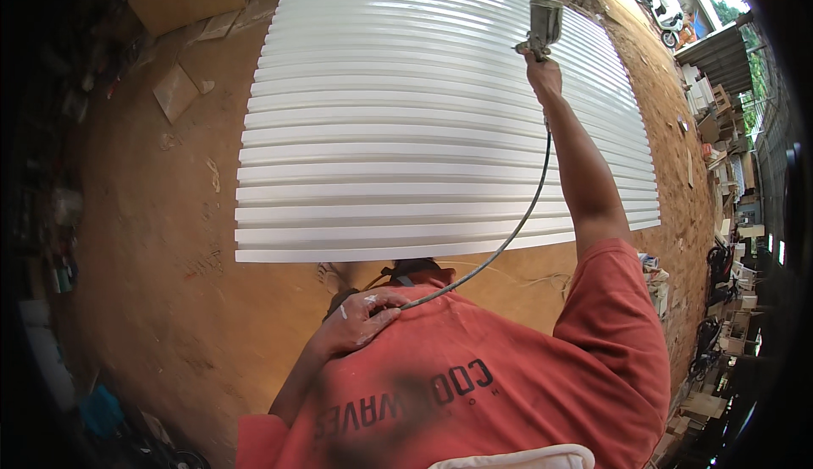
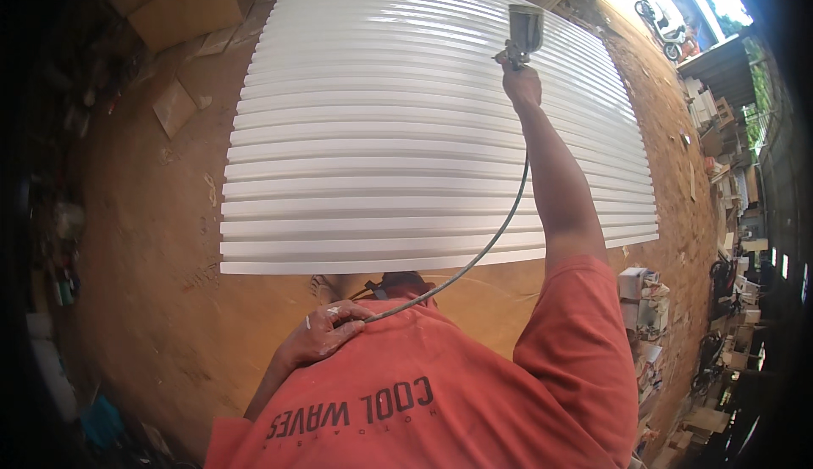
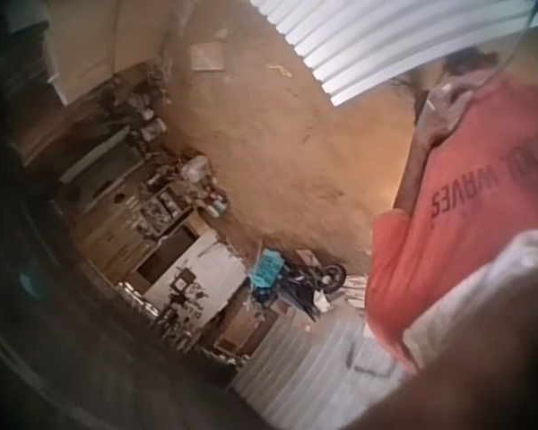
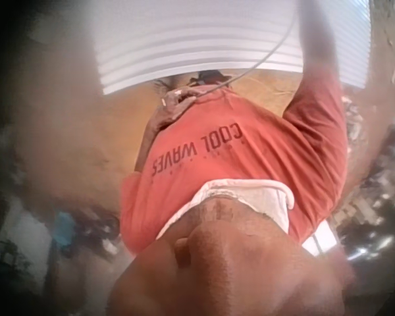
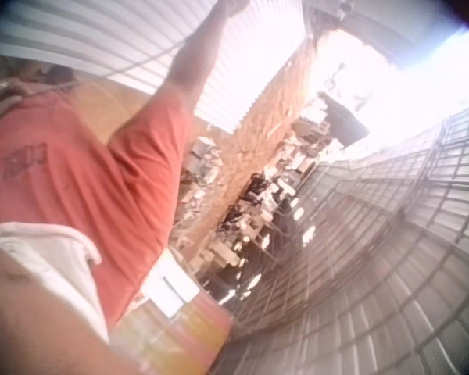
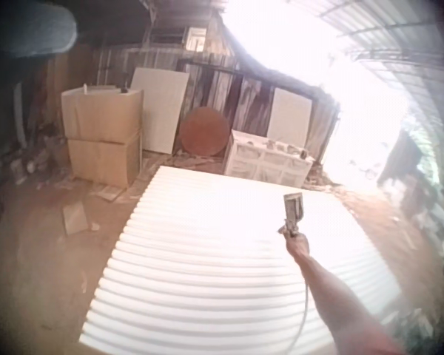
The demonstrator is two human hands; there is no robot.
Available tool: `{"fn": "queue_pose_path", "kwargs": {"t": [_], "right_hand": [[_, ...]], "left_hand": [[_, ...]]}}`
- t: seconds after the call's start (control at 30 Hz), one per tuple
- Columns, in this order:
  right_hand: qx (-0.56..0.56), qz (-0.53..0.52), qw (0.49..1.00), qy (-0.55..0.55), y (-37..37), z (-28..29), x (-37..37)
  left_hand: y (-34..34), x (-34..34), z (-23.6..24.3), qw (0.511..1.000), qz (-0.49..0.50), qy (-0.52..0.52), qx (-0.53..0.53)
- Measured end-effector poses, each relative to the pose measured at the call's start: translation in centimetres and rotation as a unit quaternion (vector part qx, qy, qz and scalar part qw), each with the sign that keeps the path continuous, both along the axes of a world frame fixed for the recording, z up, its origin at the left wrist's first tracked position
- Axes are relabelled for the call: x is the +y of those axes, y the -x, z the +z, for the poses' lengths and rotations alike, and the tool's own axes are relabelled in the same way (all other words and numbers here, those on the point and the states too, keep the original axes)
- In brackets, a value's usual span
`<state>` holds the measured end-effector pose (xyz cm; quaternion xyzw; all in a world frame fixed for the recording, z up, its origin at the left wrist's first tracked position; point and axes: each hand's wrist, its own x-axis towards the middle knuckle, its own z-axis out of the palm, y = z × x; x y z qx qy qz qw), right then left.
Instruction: The person mixes white paint from a can into a spray gun reservoir and then uses the spray gun to apply a coat of white paint to a large corrugated metal or plastic panel on the workshop floor.
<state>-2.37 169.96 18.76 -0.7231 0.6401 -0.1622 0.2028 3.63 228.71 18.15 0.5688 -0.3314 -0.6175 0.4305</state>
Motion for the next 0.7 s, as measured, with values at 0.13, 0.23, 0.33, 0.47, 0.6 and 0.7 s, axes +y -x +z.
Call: {"fn": "queue_pose_path", "kwargs": {"t": [0.13, 0.23, 0.33, 0.47, 0.6, 0.7], "right_hand": [[-0.042, 0.078, 0.995, -0.037, -7.4, 0.0, 7.6], [-0.082, 0.119, 0.987, -0.066, -13.4, 0.1, 13.5], [-0.093, 0.153, 0.980, -0.082, -18.9, 0.1, 17.4], [-0.146, 0.234, 0.957, -0.087, -24.8, 1.3, 23.7], [-0.151, 0.273, 0.942, -0.122, -26.8, 2.7, 27.1], [-0.102, 0.259, 0.950, -0.140, -25.6, 3.9, 28.2]], "left_hand": [[-2.3, 4.2, -0.4, 0.999, 0.034, 0.017, -0.011], [-4.1, 7.8, -0.7, 0.997, 0.073, 0.016, -0.014], [-5.4, 10.8, -0.5, 0.995, 0.097, 0.017, -0.033], [-6.0, 13.9, -1.1, 0.987, 0.157, 0.018, -0.001], [-7.2, 14.8, 0.0, 0.988, 0.152, 0.012, -0.014], [-8.0, 14.4, 0.1, 0.992, 0.118, 0.024, -0.031]]}}
